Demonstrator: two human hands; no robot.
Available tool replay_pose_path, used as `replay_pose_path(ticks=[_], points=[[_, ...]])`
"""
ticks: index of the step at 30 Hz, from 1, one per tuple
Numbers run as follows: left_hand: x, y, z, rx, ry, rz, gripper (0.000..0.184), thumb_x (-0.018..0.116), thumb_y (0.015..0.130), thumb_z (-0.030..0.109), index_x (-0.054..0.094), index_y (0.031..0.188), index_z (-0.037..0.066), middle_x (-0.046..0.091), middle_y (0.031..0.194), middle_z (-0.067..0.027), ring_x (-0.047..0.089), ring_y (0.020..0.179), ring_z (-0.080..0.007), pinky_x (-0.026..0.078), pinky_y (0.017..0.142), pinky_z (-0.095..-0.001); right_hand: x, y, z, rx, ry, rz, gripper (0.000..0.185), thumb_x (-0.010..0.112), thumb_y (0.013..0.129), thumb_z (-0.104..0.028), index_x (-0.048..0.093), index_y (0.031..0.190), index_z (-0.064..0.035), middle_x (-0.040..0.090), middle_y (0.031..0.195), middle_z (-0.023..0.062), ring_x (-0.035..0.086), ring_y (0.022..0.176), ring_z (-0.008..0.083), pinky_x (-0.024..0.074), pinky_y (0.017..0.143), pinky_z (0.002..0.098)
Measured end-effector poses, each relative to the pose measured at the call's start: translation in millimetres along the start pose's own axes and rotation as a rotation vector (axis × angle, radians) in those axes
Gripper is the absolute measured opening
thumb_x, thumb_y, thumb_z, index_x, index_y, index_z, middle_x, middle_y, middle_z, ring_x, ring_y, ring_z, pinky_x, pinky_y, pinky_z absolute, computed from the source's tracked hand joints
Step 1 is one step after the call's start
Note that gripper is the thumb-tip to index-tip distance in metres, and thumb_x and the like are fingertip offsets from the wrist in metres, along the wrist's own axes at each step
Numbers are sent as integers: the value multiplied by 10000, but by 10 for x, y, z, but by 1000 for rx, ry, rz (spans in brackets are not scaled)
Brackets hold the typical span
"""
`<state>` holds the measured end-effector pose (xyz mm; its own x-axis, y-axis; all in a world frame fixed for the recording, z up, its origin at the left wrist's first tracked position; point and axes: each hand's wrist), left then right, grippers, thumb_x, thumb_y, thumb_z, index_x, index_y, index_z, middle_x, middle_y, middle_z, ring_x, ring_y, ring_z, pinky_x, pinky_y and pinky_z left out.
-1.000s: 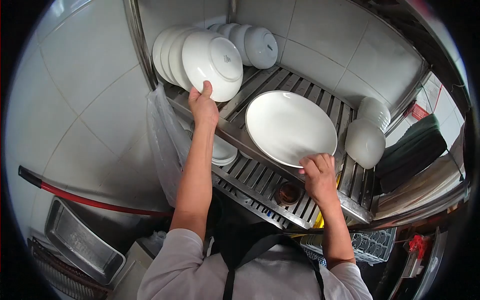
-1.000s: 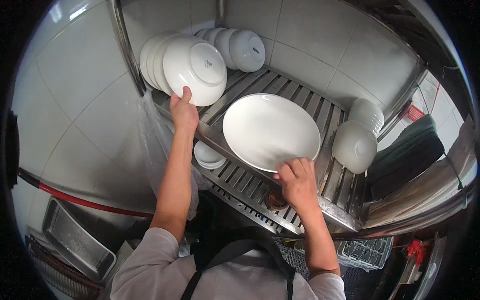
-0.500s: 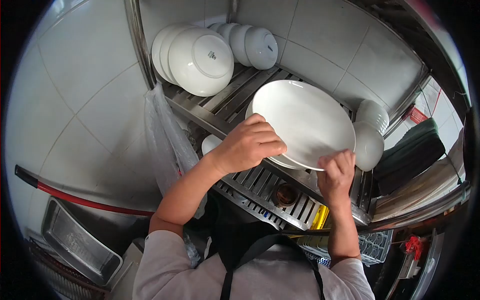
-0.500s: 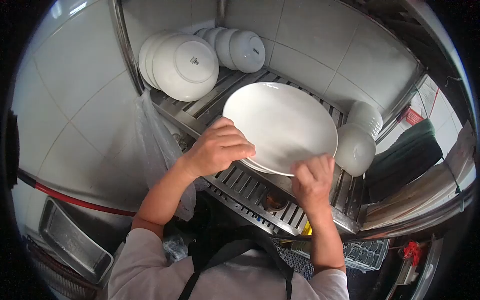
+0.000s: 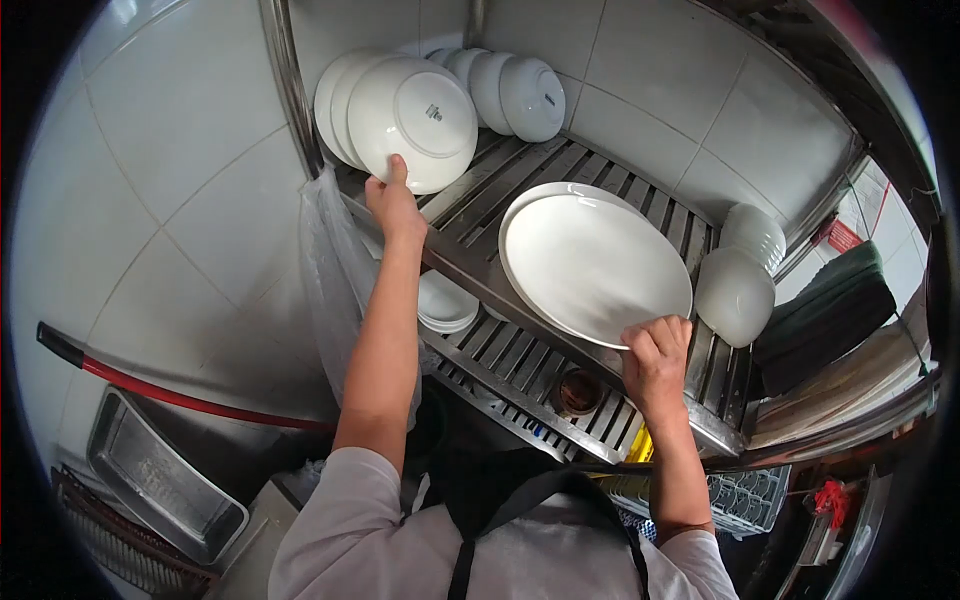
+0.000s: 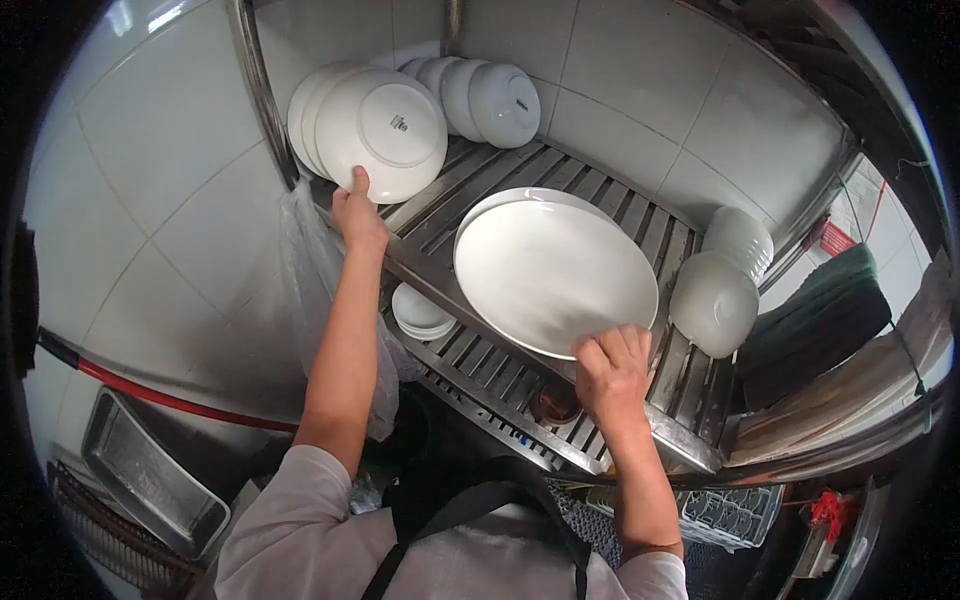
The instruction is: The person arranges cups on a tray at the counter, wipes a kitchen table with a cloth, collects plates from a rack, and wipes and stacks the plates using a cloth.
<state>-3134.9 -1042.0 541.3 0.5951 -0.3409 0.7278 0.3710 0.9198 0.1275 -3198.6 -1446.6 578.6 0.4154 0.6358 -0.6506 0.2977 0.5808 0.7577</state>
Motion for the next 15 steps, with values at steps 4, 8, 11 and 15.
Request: replay_pose_path(ticks=[4, 8, 11, 15], points=[[-74, 131, -32, 22, -131, -176, 426, 692, 930, 133, 518, 1289, -15, 601, 1292, -108, 529, 1205, -198, 378, 1068, -368, 18, 42, -14, 9, -7, -83, 246, 731, 652, -55, 580, 841, -100, 561, 839, 51, 536, 801, 270, 392, 736, 402], [-69, 65, 51, 38, -228, -267, 444, 676, 931, 107, 495, 1319, -13, 591, 1325, -117, 522, 1240, -204, 361, 1097, -373, 56, 64, -29, 27, -12, -186, 260, 741, 760, -237, 584, 883, -71, 567, 893, 82, 534, 845, 301, 397, 770, 421], [-81, -110, 135, 143, -168, -295, 339, 707, 920, 116, 585, 1208, -14, 654, 1224, -90, 593, 1097, -164, 419, 1008, -317, 68, 152, -97, 15, 66, -194, 395, 693, 832, -420, 590, 904, -46, 564, 911, 111, 524, 855, 330, 399, 787, 433], [-101, -473, 432, 331, 199, -466, 269, 738, 893, 146, 642, 1095, -3, 704, 1081, -94, 639, 973, -155, 485, 878, -304, 71, 145, -61, 84, 138, -198, 585, 684, 805, -550, 608, 1035, -17, 585, 1022, 150, 534, 966, 348, 410, 862, 451]])
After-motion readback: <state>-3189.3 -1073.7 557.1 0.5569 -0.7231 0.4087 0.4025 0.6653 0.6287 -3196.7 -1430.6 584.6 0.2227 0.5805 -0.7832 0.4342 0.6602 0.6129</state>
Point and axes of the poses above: each hand's wrist, its own y-axis towards the middle knuckle, its own x-axis out of the palm, z = x × y
